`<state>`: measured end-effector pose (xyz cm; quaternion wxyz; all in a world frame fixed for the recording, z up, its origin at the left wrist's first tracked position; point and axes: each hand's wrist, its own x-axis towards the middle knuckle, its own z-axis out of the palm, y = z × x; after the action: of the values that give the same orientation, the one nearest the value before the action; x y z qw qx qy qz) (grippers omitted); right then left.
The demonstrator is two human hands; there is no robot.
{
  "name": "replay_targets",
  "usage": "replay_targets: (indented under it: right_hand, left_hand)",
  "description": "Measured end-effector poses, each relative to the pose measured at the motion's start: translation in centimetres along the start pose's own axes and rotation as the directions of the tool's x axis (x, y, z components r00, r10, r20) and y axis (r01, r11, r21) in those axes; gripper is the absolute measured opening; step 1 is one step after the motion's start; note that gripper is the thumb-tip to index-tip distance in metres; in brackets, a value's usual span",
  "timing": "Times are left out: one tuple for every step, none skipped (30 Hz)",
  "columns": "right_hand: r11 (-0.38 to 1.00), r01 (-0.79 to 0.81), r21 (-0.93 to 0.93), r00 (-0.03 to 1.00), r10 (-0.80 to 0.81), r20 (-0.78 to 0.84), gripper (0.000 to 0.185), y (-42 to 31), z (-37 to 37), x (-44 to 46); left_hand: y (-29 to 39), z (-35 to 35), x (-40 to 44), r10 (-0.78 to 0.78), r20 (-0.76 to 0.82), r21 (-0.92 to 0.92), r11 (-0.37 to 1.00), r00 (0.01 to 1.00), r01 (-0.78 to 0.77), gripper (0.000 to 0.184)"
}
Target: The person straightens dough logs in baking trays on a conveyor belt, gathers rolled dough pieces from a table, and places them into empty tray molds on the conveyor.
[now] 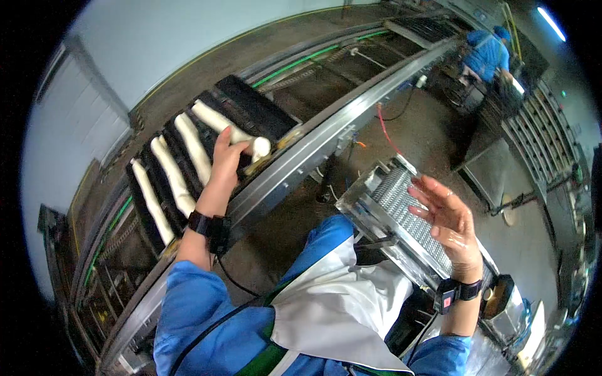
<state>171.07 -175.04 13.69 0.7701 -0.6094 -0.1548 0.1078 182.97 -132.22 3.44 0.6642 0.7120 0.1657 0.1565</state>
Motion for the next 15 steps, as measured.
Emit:
replay_targets:
  right_hand:
    - [0.997,-0.053,-0.049,0.994,0.048,-0.095,0.07,1.0,-2.4,-1.0]
    - [0.99,-0.115,-0.088,0.975,0.095,-0.202,0.063,1.8,-4.2,-2.5]
    - [0.978,-0.177,-0.107,0.937,0.134,-0.321,0.057,2.5,-5.8,-3.8]
    - [0.955,-0.238,-0.177,0.9,0.148,-0.41,0.053,3.0,-8.0,-5.1]
    - [0.934,-0.287,-0.211,0.861,0.155,-0.485,0.05,3.4,-9.9,-6.5]
    - [0.911,-0.342,-0.231,0.811,0.162,-0.562,0.048,3.2,-12.5,-7.9]
    - [0.901,-0.369,-0.229,0.768,0.157,-0.621,0.046,3.1,-15.0,-8.8]
    - [0.89,-0.4,-0.218,0.722,0.159,-0.673,0.045,3.0,-17.3,-9.7]
    - [0.871,-0.432,-0.236,0.677,0.139,-0.723,0.044,4.1,-17.6,-11.2]
    - [0.861,-0.455,-0.228,0.64,0.138,-0.756,0.043,4.3,-18.5,-12.0]
    - [0.86,-0.461,-0.219,0.618,0.134,-0.775,0.04,4.4,-20.0,-12.8]
    - [0.859,-0.462,-0.219,0.596,0.117,-0.795,0.038,4.9,-21.4,-13.7]
    - [0.848,-0.47,-0.243,0.59,0.097,-0.802,0.038,5.4,-22.6,-14.8]
    - [0.792,-0.51,-0.334,0.577,0.028,-0.816,0.041,8.5,-24.3,-16.7]
    - [0.584,-0.641,-0.497,0.577,-0.061,-0.815,0.045,8.5,-25.1,-17.7]
  left_hand:
    - [0.5,0.8,0.0,-0.025,0.035,-0.017,1.0,0.999,0.025,0.077]
    - [0.1,1.1,0.2,-0.034,0.046,-0.062,0.997,0.998,0.037,0.08]
    - [0.0,1.5,-0.1,-0.082,0.057,-0.14,0.986,0.995,0.089,0.082]
    - [-2.9,0.4,1.9,-0.156,0.116,-0.207,0.962,0.981,0.178,0.079]
    - [-5.7,-0.5,4.0,-0.229,0.173,-0.265,0.926,0.958,0.269,0.076]
    - [-3.7,0.4,1.9,-0.104,0.234,-0.008,0.994,0.967,0.108,0.064]
    - [-1.8,1.3,-0.3,0.026,0.292,0.262,0.959,0.956,-0.106,0.053]
    - [0.1,2.1,-2.5,0.153,0.342,0.461,0.832,0.927,-0.308,0.044]
    - [-3.5,0.7,-1.5,0.21,0.299,0.475,0.813,0.931,-0.336,0.048]
    - [-7.0,-0.8,-0.6,0.266,0.254,0.492,0.792,0.93,-0.361,0.052]
    - [-6.3,-0.5,-1.1,0.099,0.215,0.303,0.939,0.971,-0.163,0.049]
    - [-8.7,-1.2,0.0,0.23,0.258,0.48,0.812,0.938,-0.332,0.044]
    - [-14.8,-4.3,3.5,0.252,0.36,0.48,0.776,0.898,-0.41,0.038]
    - [-19.2,-6.1,4.4,0.202,0.344,0.479,0.802,0.917,-0.357,0.046]
    - [-24.3,-7.1,5.8,0.141,0.294,0.466,0.842,0.945,-0.271,0.054]
